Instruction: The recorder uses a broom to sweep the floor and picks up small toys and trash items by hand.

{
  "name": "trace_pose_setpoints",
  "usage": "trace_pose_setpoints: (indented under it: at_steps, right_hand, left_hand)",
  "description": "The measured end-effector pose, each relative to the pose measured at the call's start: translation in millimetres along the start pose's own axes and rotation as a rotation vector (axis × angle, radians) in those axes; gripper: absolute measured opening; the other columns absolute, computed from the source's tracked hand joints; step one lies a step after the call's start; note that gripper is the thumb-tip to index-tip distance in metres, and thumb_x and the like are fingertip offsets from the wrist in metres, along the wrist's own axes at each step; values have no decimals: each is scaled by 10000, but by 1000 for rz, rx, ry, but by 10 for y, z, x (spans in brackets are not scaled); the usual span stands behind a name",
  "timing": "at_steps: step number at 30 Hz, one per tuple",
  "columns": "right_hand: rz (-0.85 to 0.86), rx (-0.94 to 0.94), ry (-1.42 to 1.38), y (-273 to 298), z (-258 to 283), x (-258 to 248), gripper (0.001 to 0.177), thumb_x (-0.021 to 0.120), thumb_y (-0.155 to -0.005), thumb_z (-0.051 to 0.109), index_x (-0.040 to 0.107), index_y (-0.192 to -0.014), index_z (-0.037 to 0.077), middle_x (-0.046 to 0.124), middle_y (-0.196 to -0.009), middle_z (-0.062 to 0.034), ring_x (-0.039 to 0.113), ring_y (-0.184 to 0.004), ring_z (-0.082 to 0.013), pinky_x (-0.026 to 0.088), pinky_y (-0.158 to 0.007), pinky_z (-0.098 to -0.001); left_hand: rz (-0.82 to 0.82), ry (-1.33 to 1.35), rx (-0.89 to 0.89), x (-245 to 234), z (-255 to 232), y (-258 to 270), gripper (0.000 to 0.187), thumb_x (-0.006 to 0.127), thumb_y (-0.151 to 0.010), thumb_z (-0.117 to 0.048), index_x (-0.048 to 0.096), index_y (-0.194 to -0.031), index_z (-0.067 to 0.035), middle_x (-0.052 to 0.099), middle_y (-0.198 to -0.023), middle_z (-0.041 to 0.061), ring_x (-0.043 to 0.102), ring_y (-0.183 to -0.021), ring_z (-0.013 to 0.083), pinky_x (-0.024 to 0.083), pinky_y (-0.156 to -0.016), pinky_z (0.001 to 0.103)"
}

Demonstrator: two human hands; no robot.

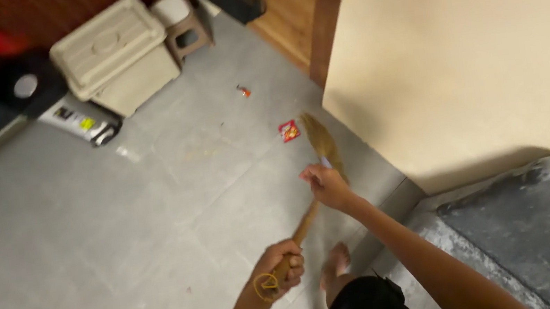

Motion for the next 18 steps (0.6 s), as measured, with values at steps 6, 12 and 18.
trace_pose_setpoints:
  at_steps: [6,12,18]
  right_hand:
    - [-92,-26,106,133,-355,-760,232,536,-868,-61,686,-1015,38,740,-972,-118,731,-860,-205,558,-724,-306]
    - [-133,208,85,197,-451,-1148,197,548,-891,-16,674,-1036,32,737,-916,-114,722,-772,-227,564,-716,-326]
    - [-229,215,129,118,-440,-1282,217,536,-924,8,683,-1080,45,756,-927,-114,712,-792,-225,562,-723,-354]
  left_hand:
    - [183,-132,-223,71,162,-1823,152,611,-977,-137,494,-926,-53,602,-696,40,514,-475,107,353,-353,241]
    - [159,-303,-275,334,-367,-2593,134,664,-891,-230,585,-804,-165,577,-628,1,512,-424,94,341,-326,231]
    - [-119,-434,-97,265,-1477,-2607,111,685,-812,-145,583,-774,-121,594,-609,16,507,-411,124,359,-344,265]
Point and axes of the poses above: each hand's wrist, its own y-axis away from the middle knuckle, its own x-axis out of the palm, z = x × y, the point moved 3 cm from there along -y, towards the middle knuckle
